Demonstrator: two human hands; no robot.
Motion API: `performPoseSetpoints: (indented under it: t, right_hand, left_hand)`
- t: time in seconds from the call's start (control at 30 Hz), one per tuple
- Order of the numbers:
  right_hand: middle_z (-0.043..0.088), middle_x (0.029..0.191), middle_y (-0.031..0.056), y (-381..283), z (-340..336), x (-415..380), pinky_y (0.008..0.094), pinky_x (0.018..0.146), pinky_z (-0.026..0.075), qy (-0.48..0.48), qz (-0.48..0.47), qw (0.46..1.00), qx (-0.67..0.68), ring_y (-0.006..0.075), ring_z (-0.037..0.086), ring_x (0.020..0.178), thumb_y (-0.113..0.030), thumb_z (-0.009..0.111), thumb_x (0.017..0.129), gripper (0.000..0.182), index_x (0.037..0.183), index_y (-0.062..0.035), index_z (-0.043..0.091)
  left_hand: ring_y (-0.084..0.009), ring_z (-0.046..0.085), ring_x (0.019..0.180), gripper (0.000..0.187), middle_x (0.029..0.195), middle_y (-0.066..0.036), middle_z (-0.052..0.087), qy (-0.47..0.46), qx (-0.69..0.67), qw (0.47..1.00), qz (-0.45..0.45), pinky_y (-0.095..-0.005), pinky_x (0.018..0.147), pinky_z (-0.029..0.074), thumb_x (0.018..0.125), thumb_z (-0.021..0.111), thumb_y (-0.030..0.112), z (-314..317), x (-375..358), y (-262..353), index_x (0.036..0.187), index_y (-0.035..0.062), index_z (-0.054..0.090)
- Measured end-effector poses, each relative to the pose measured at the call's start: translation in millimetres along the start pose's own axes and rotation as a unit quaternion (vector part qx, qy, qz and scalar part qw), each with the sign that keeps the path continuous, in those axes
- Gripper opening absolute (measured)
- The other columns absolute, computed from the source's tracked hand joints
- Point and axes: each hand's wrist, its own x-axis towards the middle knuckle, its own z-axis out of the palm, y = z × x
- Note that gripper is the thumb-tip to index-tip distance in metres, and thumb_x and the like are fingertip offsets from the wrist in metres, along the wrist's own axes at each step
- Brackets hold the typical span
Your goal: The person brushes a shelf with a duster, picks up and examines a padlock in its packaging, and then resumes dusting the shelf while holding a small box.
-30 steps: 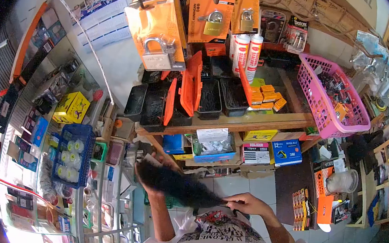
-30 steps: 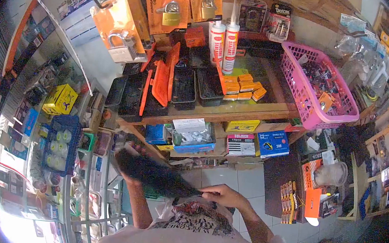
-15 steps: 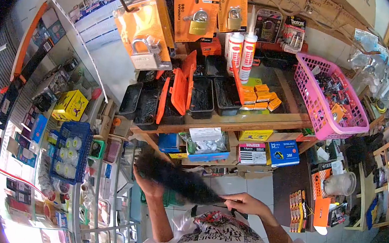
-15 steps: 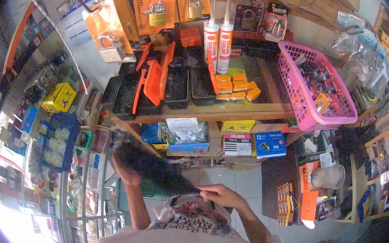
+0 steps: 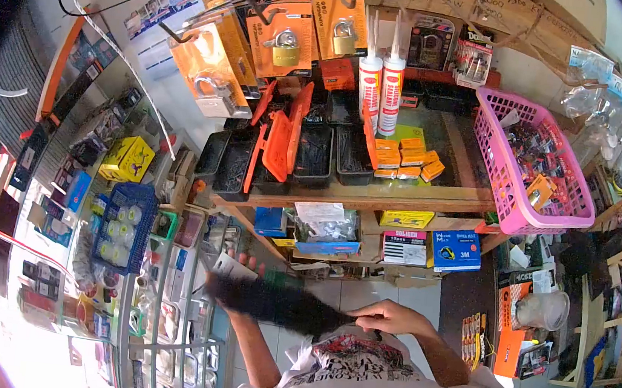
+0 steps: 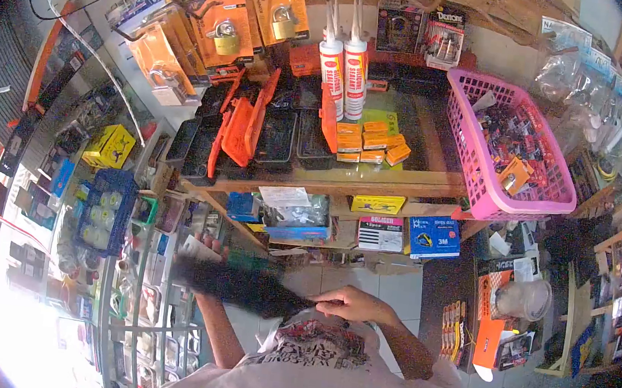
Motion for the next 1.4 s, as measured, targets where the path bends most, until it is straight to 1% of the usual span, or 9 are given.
performPoseSetpoints:
  t: [0.17,0.3,0.37,0.43,0.7,0.83,0.97,1.03,1.4]
  right_hand:
    - [0.070,0.090,0.0043,12.3,-12.7,-14.9,0.0275,0.078,0.051,0.024,-0.035,0.999,0.001,0.0108,0.062,0.080,-0.016,0.058,0.101,0.037,0.137,-0.0081,0.058]
    - [0.070,0.093,0.0051,20.9,-11.6,-29.9,0.0274,0.078,0.051,0.120,-0.067,0.989,0.060,0.0101,0.061,0.083,-0.015,0.059,0.100,0.040,0.139,-0.0082,0.056]
    - [0.068,0.092,0.0042,31.4,-14.4,-37.1,0.0271,0.076,0.050,0.067,-0.045,0.996,0.047,0.0092,0.060,0.082,-0.014,0.059,0.100,0.041,0.140,-0.0081,0.055]
    - [0.067,0.089,0.0030,39.5,-14.1,-45.4,0.0265,0.075,0.050,0.065,-0.040,0.994,0.074,0.0084,0.059,0.081,-0.013,0.059,0.100,0.042,0.141,-0.0077,0.054]
    - [0.066,0.086,0.0016,50.6,-34.4,-73.5,0.0244,0.077,0.049,0.092,-0.017,0.984,0.152,0.0078,0.059,0.081,-0.014,0.060,0.100,0.039,0.136,-0.0009,0.057]
    - [0.068,0.091,0.0022,73.5,-42.7,-74.1,0.0246,0.072,0.049,0.092,-0.034,0.981,0.166,0.0066,0.057,0.077,-0.011,0.061,0.099,0.041,0.139,-0.0038,0.056]
    - [0.067,0.087,0.0011,56.8,-55.6,-76.6,0.0216,0.057,0.042,0.038,0.009,0.989,0.143,0.0036,0.049,0.063,-0.009,0.059,0.099,0.040,0.138,-0.0045,0.056]
    - [0.066,0.084,-0.0001,55.9,-54.0,-77.0,0.0205,0.054,0.039,0.101,0.001,0.976,0.194,0.0026,0.044,0.060,-0.009,0.059,0.099,0.037,0.136,-0.0044,0.058]
    - [0.061,0.076,0.0032,44.8,-78.1,-74.9,0.0211,0.049,0.036,-0.041,0.037,0.996,0.069,0.0045,0.045,0.055,-0.010,0.057,0.098,0.027,0.121,0.0019,0.065]
  left_hand:
    - [-0.0279,0.053,0.123,0.062,0.135,-0.010,0.058,0.086,0.019,0.996,0.015,-0.0550,0.108,0.036,0.101,0.034,0.054,23.0,-12.1,-17.0,0.147,0.0133,0.044]
    - [-0.0261,0.056,0.120,0.059,0.134,-0.010,0.058,-0.165,0.068,0.984,0.011,-0.0521,0.108,0.037,0.102,0.032,0.052,33.1,-1.8,-38.5,0.145,0.0130,0.043]
    - [-0.0319,0.060,0.109,0.060,0.120,-0.009,0.061,0.099,0.086,0.991,0.024,-0.0550,0.098,0.045,0.099,0.037,0.055,110.7,-14.0,-58.5,0.138,0.0106,0.049]
    - [-0.0337,0.060,0.107,0.058,0.113,-0.009,0.062,-0.066,-0.040,0.996,-0.055,-0.0567,0.098,0.046,0.099,0.038,0.053,33.1,10.6,-79.0,0.138,0.0097,0.048]
    - [-0.0302,0.060,0.102,0.041,0.115,-0.012,0.059,-0.018,-0.043,0.994,-0.094,-0.0459,0.097,0.050,0.103,0.046,0.033,64.9,-6.6,-108.4,0.134,0.0066,0.049]
    - [-0.0266,0.061,0.103,0.047,0.113,-0.010,0.062,0.101,-0.086,0.988,-0.077,-0.0438,0.097,0.050,0.100,0.047,0.041,130.2,-27.6,-94.0,0.129,0.0036,0.052]
    - [-0.0303,0.060,0.114,0.057,0.133,-0.012,0.058,-0.134,-0.124,0.979,-0.093,-0.0431,0.098,0.048,0.099,0.043,0.050,16.7,-30.0,-105.0,0.136,0.0078,0.051]
    - [-0.0328,0.059,0.115,0.061,0.132,-0.013,0.059,0.089,-0.163,0.982,-0.044,-0.0472,0.098,0.047,0.099,0.041,0.054,87.5,-51.3,-85.7,0.138,0.0075,0.050]
    - [-0.0314,0.064,0.097,0.070,0.109,-0.014,0.066,0.101,-0.112,0.989,-0.008,-0.0456,0.090,0.051,0.094,0.042,0.067,54.2,-86.8,-91.2,0.121,0.0054,0.060]
